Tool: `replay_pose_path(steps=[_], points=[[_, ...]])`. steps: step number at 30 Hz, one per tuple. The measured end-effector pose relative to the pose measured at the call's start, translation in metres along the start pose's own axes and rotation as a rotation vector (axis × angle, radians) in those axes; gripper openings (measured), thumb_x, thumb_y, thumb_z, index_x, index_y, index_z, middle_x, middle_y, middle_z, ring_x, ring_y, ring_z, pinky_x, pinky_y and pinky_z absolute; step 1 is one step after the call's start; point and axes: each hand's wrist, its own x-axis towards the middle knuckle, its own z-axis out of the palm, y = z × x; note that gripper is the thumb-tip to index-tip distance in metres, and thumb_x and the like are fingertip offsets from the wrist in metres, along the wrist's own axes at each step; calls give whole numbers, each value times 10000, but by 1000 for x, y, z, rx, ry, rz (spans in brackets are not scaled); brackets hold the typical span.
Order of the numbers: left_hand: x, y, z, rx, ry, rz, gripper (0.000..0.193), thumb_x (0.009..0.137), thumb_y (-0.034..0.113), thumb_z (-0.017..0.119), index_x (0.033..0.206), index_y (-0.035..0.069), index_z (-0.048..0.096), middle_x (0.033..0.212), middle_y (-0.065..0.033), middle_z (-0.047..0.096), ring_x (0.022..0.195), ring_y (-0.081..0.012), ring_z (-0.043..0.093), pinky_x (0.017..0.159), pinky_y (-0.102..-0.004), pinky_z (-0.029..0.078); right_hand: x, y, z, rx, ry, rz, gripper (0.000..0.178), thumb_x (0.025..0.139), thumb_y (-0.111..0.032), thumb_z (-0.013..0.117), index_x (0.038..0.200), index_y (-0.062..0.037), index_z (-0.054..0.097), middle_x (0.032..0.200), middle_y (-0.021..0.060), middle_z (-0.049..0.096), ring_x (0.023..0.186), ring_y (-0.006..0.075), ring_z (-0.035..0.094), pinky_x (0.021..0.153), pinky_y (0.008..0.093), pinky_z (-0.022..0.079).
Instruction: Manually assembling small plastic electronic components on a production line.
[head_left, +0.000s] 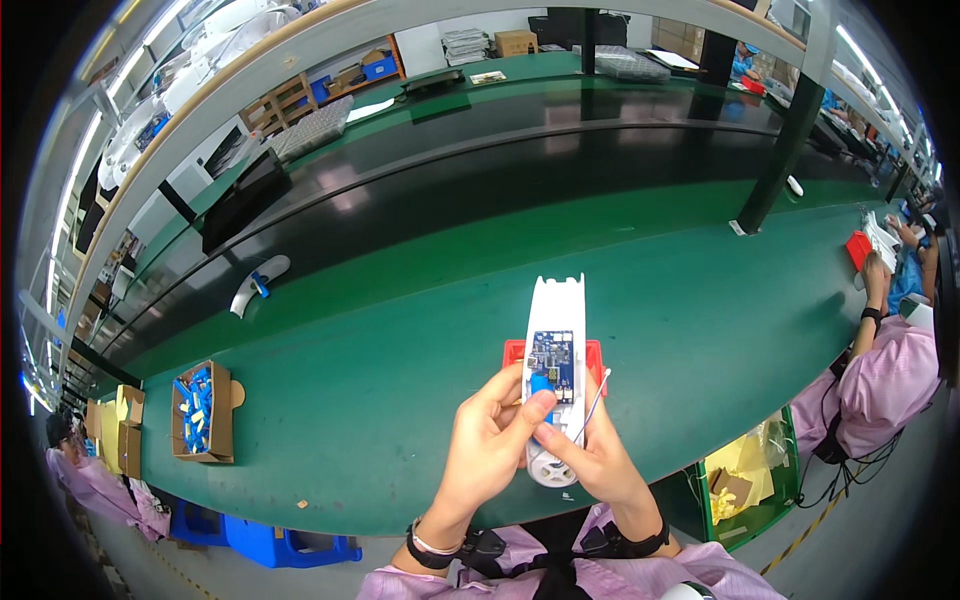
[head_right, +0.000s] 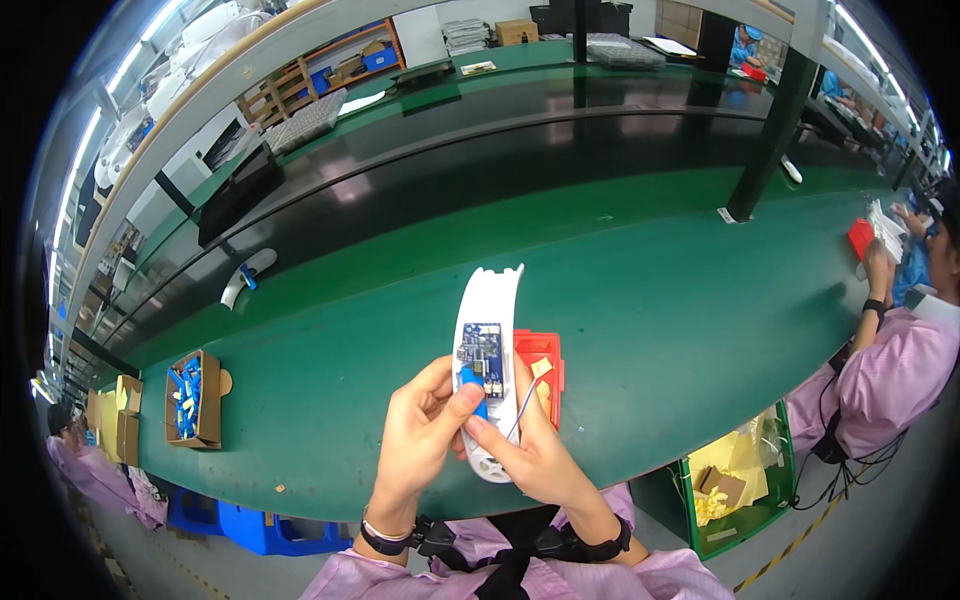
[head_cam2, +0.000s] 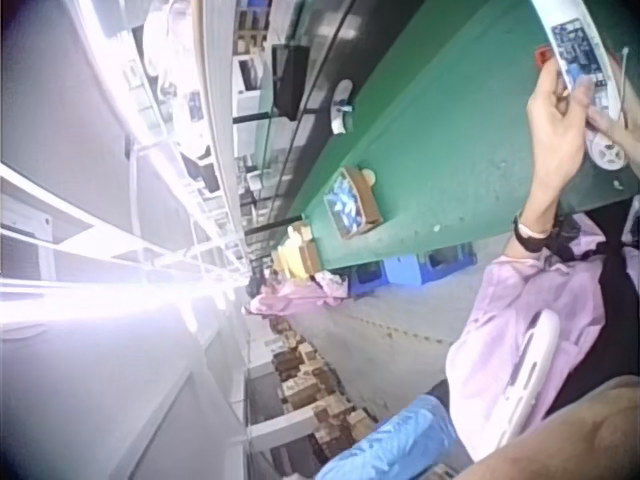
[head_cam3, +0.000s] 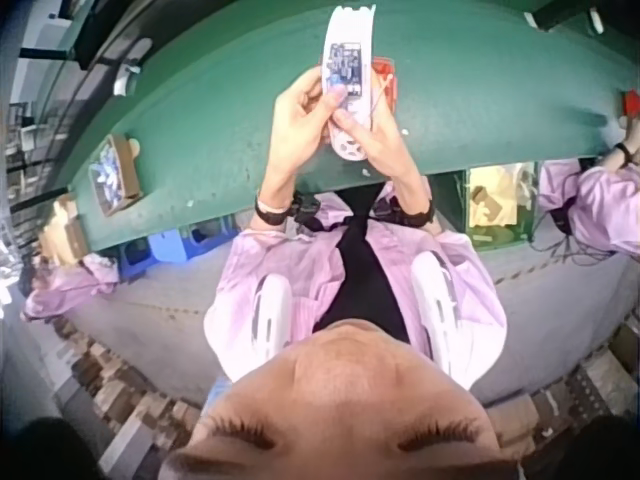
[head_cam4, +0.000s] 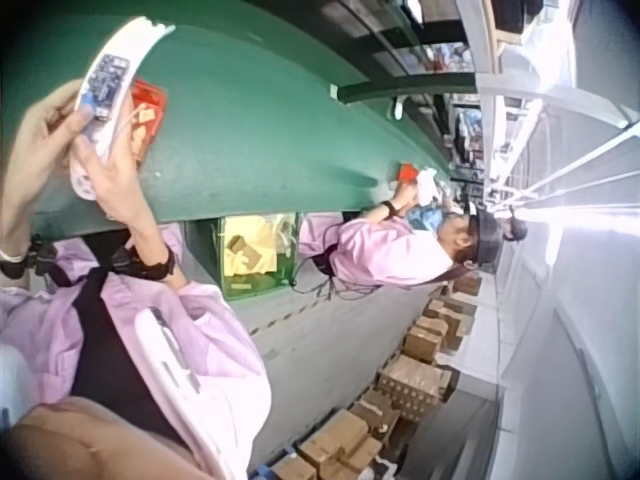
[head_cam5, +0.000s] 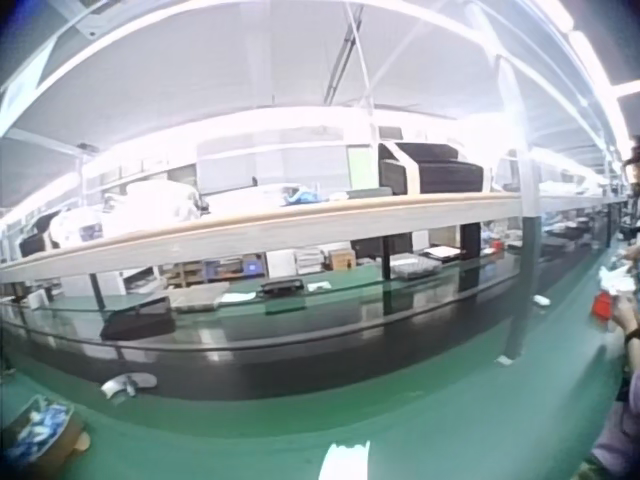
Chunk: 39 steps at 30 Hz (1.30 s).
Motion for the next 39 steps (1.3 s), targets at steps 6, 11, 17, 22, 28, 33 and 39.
replay_pose_path(steps=[6, 11, 17, 22, 28, 33, 39], points=[[-1, -8, 4, -21, 156, 113, 356, 928, 108, 606, 1241, -54, 556, 937, -64, 679, 674, -1, 548, 454, -147, 368, 6, 18, 5, -67, 111, -85, 672, 917, -14, 558, 1473, -6, 181, 1211, 97, 509, 979, 136, 569, 775, 282, 502], [-3, -15, 5, 4, 227, 88, 319, 926, 108, 612, 1201, -53, 595, 865, -44, 678, 594, -2, 518, 439, -163, 375, 4, 20, 3, 76, 102, -1, 634, 904, -3, 577, 1446, 23, 250, 1147, 91, 556, 902, 123, 587, 743, 262, 505], [5, -21, 0, 42, 199, 38, 290, 911, 102, 625, 1170, -29, 610, 854, -43, 665, 588, -31, 522, 457, -186, 398, 5, 26, -1, 8, 157, -29, 662, 903, 16, 559, 1466, 14, 211, 1187, 99, 540, 937, 126, 581, 783, 268, 502], [7, 0, 12, 861, 437, 614, 349, 763, 91, 712, 1106, 51, 661, 1078, -115, 560, 996, -233, 505, 882, -354, 416, 8, 25, -1, -184, 139, -44, 706, 892, 45, 511, 1489, 20, 134, 1417, 171, 376, 1247, 238, 459, 1040, 335, 358], [1, 0, 33, 1026, 377, 638, 246, 693, 102, 780, 934, 107, 728, 923, -62, 580, 889, -221, 479, 759, -323, 429, 10, 23, -5, -530, 59, -150, 781, 857, 3, 599, 1482, 25, 131, 1489, 209, 281, 1281, 276, 446, 1025, 351, 379], [0, -6, 24, -16, 231, 159, 137, 833, 38, 696, 961, -5, 720, 950, -74, 645, 917, -141, 573, 679, -257, 508, 7, 14, -19, -119, 87, 10, 1124, 723, -29, 798, 1496, -27, -17, 1400, 145, 341, 1295, 229, 380, 1035, 367, 377], [-17, -3, -5, -56, 252, 124, 232, 909, 52, 609, 1124, -29, 640, 975, -82, 655, 876, -119, 604, 824, -260, 484, 17, 26, -8, 18, -32, -11, 1168, 641, -73, 871, 1480, -19, 60, 1372, 99, 351, 1260, 196, 389, 1038, 367, 369]])
